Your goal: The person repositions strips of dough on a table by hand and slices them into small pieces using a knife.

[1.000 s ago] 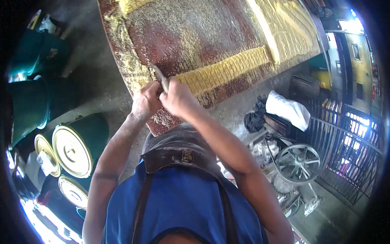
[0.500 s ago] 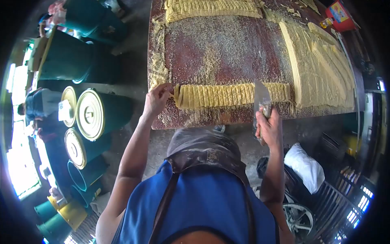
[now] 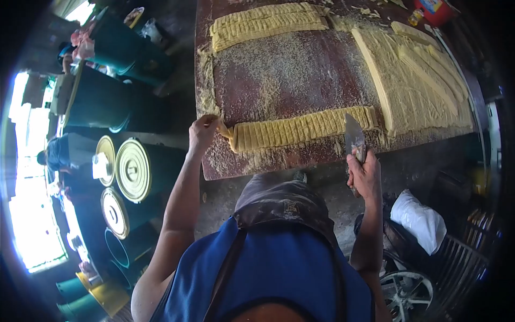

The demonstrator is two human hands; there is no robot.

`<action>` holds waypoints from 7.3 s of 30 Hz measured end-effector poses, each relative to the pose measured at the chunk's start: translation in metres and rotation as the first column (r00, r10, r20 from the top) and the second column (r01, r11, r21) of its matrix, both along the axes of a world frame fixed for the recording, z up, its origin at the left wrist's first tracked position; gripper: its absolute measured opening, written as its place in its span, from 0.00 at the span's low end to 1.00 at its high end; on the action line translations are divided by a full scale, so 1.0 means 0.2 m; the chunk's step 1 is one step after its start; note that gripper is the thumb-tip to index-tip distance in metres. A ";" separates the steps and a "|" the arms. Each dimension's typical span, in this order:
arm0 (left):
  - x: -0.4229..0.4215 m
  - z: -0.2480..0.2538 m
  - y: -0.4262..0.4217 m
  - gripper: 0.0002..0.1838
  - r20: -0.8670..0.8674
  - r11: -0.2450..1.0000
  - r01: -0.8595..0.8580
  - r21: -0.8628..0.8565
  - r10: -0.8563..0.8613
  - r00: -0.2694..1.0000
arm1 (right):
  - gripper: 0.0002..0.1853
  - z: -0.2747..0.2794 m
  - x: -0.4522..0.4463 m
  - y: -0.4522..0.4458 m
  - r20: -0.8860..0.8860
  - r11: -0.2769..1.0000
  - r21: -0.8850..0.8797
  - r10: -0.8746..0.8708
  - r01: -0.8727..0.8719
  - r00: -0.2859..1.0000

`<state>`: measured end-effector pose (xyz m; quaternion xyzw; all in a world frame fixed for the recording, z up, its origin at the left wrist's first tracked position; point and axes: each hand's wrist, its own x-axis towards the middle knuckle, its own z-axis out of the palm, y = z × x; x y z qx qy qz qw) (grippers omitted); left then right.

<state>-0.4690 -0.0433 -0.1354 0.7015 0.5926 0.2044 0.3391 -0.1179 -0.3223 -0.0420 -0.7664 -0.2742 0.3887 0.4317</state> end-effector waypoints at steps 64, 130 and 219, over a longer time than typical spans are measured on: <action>0.22 -0.02 -0.41 0.31 0.012 0.999 -0.012 0.040 0.011 1.000 | 0.18 -0.31 1.04 0.23 0.660 0.942 0.122 0.158 -0.312 0.734; 0.07 -0.19 -0.44 0.58 -0.618 0.992 0.123 0.014 -0.088 0.782 | 0.46 -0.49 0.12 0.43 0.695 0.774 -0.458 0.619 -0.438 0.367; 0.70 -0.17 -0.71 0.40 0.649 0.483 -0.833 -0.269 0.730 0.214 | 0.24 -0.48 1.31 0.22 0.006 0.941 0.026 0.339 -0.339 0.941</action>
